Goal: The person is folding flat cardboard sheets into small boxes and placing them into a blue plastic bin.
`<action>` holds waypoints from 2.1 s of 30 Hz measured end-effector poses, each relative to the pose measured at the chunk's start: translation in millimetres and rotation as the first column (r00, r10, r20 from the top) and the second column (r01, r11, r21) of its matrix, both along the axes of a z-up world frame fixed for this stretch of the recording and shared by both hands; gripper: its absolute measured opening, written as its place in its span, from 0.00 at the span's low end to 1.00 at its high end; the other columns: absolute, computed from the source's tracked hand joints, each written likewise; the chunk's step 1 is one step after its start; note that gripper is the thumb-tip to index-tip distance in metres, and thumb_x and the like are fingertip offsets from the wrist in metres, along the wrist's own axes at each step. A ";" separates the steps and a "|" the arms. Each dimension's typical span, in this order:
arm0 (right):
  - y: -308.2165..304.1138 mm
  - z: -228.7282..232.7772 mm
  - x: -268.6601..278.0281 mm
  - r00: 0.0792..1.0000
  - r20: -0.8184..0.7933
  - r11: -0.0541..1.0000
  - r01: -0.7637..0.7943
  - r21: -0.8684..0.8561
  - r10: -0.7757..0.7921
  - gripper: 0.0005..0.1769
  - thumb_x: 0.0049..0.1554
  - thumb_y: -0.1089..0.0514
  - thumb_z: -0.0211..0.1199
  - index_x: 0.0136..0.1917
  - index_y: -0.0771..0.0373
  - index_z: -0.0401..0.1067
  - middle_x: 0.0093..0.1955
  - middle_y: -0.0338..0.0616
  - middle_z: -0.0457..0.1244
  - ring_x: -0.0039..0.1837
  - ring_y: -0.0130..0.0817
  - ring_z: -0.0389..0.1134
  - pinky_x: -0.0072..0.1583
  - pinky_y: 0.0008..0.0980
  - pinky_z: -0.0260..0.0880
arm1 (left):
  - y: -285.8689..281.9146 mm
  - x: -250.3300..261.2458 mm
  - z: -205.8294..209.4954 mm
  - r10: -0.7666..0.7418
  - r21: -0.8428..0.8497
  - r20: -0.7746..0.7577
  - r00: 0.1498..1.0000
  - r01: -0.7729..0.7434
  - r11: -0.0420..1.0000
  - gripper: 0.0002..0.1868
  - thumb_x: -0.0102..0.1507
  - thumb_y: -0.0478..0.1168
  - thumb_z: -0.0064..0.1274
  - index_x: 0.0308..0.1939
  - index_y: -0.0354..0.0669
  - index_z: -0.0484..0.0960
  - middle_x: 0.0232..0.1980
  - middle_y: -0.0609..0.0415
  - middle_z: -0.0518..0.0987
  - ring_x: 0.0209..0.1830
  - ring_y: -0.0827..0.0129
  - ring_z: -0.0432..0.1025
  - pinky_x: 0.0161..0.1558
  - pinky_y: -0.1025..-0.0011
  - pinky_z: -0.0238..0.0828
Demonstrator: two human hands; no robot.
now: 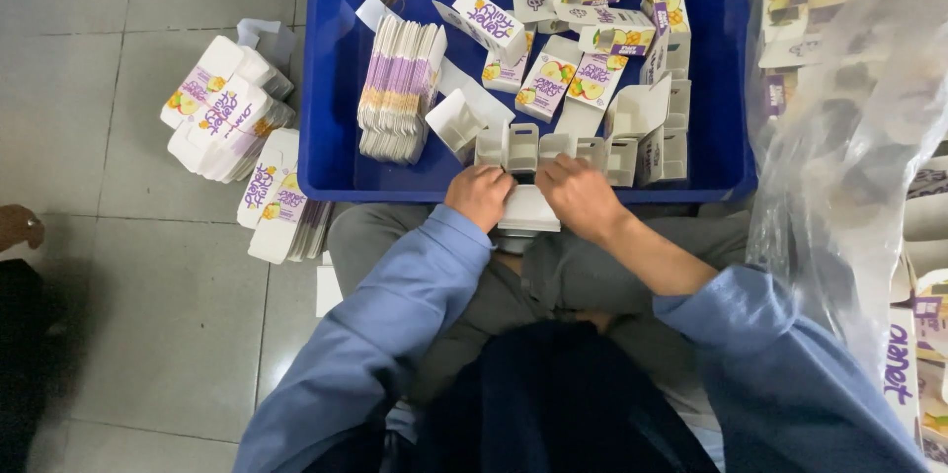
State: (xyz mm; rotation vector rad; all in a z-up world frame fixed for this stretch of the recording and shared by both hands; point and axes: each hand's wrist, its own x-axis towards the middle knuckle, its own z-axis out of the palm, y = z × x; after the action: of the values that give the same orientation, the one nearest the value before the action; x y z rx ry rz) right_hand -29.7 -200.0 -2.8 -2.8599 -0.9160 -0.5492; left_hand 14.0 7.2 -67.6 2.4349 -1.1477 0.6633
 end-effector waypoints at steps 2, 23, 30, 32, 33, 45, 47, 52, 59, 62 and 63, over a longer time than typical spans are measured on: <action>1.0 -21.6 -8.5 0.993 0.111 0.998 -0.041 -0.042 0.046 0.06 0.54 0.63 0.64 0.35 0.58 0.73 0.31 0.39 0.62 0.42 0.35 0.65 0.42 0.29 0.67 | -0.4 -5.5 -15.4 -0.042 -0.001 0.160 0.986 0.043 0.999 0.07 0.63 0.35 0.51 0.29 0.47 0.80 0.26 0.57 0.71 0.29 0.63 0.71 0.33 0.69 0.73; -22.4 -24.7 -37.7 0.966 0.137 0.975 -0.212 -0.066 0.219 0.11 0.63 0.61 0.56 0.56 0.62 0.75 0.54 0.43 0.63 0.59 0.45 0.66 0.46 0.35 0.67 | 38.3 -7.4 -58.1 -0.267 0.219 0.046 0.962 0.251 0.943 0.10 0.69 0.43 0.48 0.53 0.55 0.79 0.53 0.60 0.73 0.58 0.57 0.65 0.47 0.57 0.59; -26.5 -17.9 -32.8 0.982 0.037 0.978 -0.187 0.096 0.184 0.11 0.65 0.60 0.53 0.56 0.57 0.76 0.51 0.36 0.63 0.59 0.41 0.66 0.50 0.33 0.69 | 42.3 -4.9 -29.4 -0.109 0.196 -0.330 0.938 0.181 0.964 0.19 0.66 0.38 0.50 0.57 0.70 0.83 0.55 0.70 0.77 0.60 0.60 0.69 0.48 0.59 0.66; -28.5 -16.2 -27.7 0.983 -0.036 0.956 -0.169 0.239 0.183 0.12 0.63 0.64 0.56 0.56 0.59 0.79 0.49 0.39 0.66 0.57 0.43 0.68 0.51 0.33 0.71 | 37.8 -3.9 -26.2 -0.074 0.056 -0.432 0.899 0.109 0.992 0.18 0.66 0.39 0.49 0.53 0.70 0.86 0.52 0.71 0.80 0.55 0.61 0.73 0.48 0.63 0.69; -29.0 -15.7 -24.4 0.975 -0.113 0.915 -0.136 0.379 0.192 0.13 0.61 0.68 0.60 0.56 0.60 0.81 0.47 0.43 0.69 0.54 0.45 0.71 0.51 0.32 0.73 | 36.2 -3.3 -24.9 -0.057 -0.074 -0.537 0.842 0.021 0.997 0.18 0.65 0.39 0.47 0.50 0.69 0.89 0.49 0.72 0.84 0.49 0.62 0.76 0.48 0.67 0.73; -21.7 41.7 -32.0 0.996 -0.082 0.715 0.032 0.699 0.035 0.18 0.52 0.69 0.73 0.57 0.65 0.79 0.56 0.54 0.70 0.57 0.56 0.72 0.56 0.49 0.75 | 69.3 -30.6 48.9 0.201 -0.515 -0.254 0.946 -0.309 0.800 0.09 0.52 0.37 0.63 0.32 0.61 0.90 0.25 0.63 0.82 0.28 0.63 0.78 0.38 0.70 0.77; -44.3 18.8 -37.8 0.993 -0.119 0.687 0.100 0.719 -0.020 0.16 0.54 0.71 0.71 0.56 0.64 0.80 0.54 0.52 0.70 0.55 0.52 0.72 0.54 0.44 0.74 | 127.7 -23.8 60.6 0.334 -0.631 -0.314 0.889 -0.458 0.627 0.09 0.51 0.34 0.65 0.31 0.55 0.90 0.26 0.59 0.83 0.30 0.64 0.79 0.40 0.72 0.76; -46.7 24.7 -53.5 0.938 -0.302 0.565 0.345 0.750 -0.173 0.12 0.60 0.78 0.65 0.57 0.78 0.78 0.49 0.55 0.68 0.45 0.37 0.64 0.50 0.30 0.66 | 315.8 -11.1 17.9 0.562 -0.691 -0.439 0.701 -0.663 0.287 0.08 0.57 0.32 0.71 0.36 0.33 0.88 0.31 0.53 0.83 0.28 0.73 0.71 0.33 0.77 0.72; -41.7 -12.8 -40.4 0.979 -0.131 0.705 0.205 0.679 -0.158 0.14 0.53 0.75 0.68 0.48 0.60 0.82 0.44 0.49 0.72 0.48 0.51 0.74 0.52 0.42 0.74 | 398.6 -5.7 -111.1 0.519 -0.167 -0.854 0.029 -0.961 -0.221 0.15 0.52 0.48 0.76 0.38 0.52 0.89 0.41 0.49 0.86 0.45 0.57 0.81 0.48 0.64 0.80; -42.1 -6.5 -43.2 0.968 -0.167 0.720 0.252 0.646 -0.189 0.13 0.52 0.72 0.69 0.46 0.57 0.83 0.42 0.43 0.72 0.47 0.45 0.75 0.52 0.38 0.74 | 405.1 -4.2 -127.0 0.582 0.015 -0.801 -0.142 -0.976 -0.218 0.16 0.51 0.53 0.75 0.40 0.63 0.89 0.42 0.61 0.86 0.47 0.63 0.81 0.50 0.66 0.79; -42.5 -3.6 -43.7 0.960 -0.203 0.706 0.281 0.650 -0.194 0.13 0.53 0.71 0.69 0.46 0.55 0.83 0.42 0.40 0.73 0.46 0.42 0.75 0.53 0.36 0.75 | 407.4 -4.0 -126.2 0.602 0.052 -0.779 -0.174 -0.975 -0.214 0.17 0.51 0.54 0.75 0.43 0.65 0.88 0.44 0.64 0.86 0.48 0.64 0.80 0.51 0.67 0.78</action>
State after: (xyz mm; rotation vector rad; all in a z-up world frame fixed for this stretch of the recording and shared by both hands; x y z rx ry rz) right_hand -73.4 -242.5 -6.4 -2.2947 -0.2261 -0.5723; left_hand 10.0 414.6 -193.8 2.0327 1.3460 0.3722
